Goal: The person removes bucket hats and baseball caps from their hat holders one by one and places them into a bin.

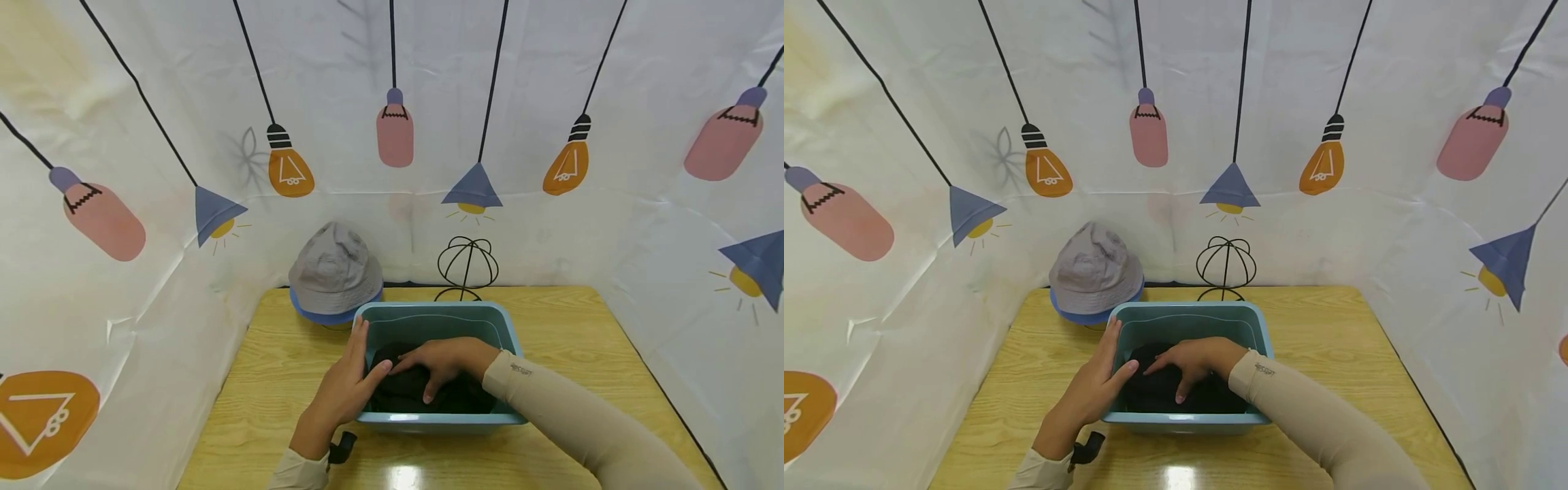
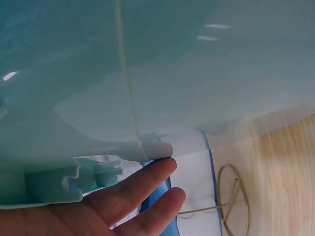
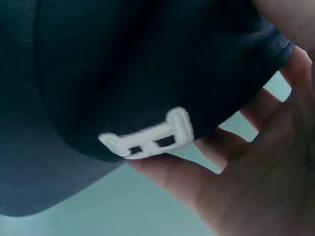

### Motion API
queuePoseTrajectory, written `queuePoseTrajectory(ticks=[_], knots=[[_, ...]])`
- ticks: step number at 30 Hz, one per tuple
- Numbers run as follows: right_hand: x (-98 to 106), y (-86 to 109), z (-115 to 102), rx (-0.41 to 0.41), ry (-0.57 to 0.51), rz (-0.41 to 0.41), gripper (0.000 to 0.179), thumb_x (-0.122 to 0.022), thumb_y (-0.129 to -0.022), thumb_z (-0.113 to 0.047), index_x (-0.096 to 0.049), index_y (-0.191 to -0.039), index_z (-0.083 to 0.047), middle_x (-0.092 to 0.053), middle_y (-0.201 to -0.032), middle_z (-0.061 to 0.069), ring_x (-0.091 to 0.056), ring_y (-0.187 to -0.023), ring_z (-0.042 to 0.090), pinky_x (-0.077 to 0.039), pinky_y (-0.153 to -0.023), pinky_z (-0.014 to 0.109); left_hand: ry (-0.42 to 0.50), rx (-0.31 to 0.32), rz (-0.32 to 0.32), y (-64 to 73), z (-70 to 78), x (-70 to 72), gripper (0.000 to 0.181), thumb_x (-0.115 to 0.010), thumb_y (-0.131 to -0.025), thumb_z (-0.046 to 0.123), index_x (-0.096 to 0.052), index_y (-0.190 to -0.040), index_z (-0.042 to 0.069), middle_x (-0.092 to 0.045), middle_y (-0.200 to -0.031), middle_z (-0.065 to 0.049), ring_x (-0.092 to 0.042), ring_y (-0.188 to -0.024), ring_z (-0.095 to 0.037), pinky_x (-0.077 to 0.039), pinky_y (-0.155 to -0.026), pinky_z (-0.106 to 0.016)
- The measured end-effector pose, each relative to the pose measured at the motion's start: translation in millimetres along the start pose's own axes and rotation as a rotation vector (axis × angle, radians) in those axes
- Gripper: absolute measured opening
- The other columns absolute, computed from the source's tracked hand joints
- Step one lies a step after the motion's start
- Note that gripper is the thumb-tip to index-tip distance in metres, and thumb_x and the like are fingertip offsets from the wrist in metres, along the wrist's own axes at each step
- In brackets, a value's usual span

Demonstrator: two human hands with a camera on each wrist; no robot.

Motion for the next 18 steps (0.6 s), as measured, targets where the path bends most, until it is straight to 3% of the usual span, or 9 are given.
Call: queuePoseTrajectory(ticks=[8, 18], knots=[[-10.6, -10.3, -4.2, -0.003, 0.095, -0.006, 0.091, -0.087, -0.081, -0.045, -0.039, -0.158, -0.046, -0.034, -0.168, -0.002, -0.038, -0.152, 0.024, -0.035, -0.121, 0.050, -0.005, -0.004, 0.005, -0.8, -0.3, -0.4, 0.084, -0.043, -0.106, 0.059, -0.001, -0.169, 0.021, 0.004, -0.176, 0.001, -0.037, -0.151, -0.034, -0.043, -0.109, -0.063], [-28.7, -16.2, -12.9, -0.076, 0.351, -0.018, 0.097, -0.079, -0.084, -0.058, -0.023, -0.162, -0.049, -0.030, -0.170, 0.004, -0.045, -0.147, 0.031, -0.040, -0.118, 0.047, 0.007, -0.003, 0.000, -0.1, -0.2, -1.1, 0.084, -0.045, -0.107, 0.057, -0.002, -0.169, 0.022, 0.004, -0.176, 0.002, -0.036, -0.152, -0.035, -0.041, -0.111, -0.063]])
Point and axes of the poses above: each hand's wrist, its own y-axis away from the middle knuckle, its own x-axis out of the back of the hand, z = x × y, the point moved 6 cm from there along -y, towards the middle knuckle
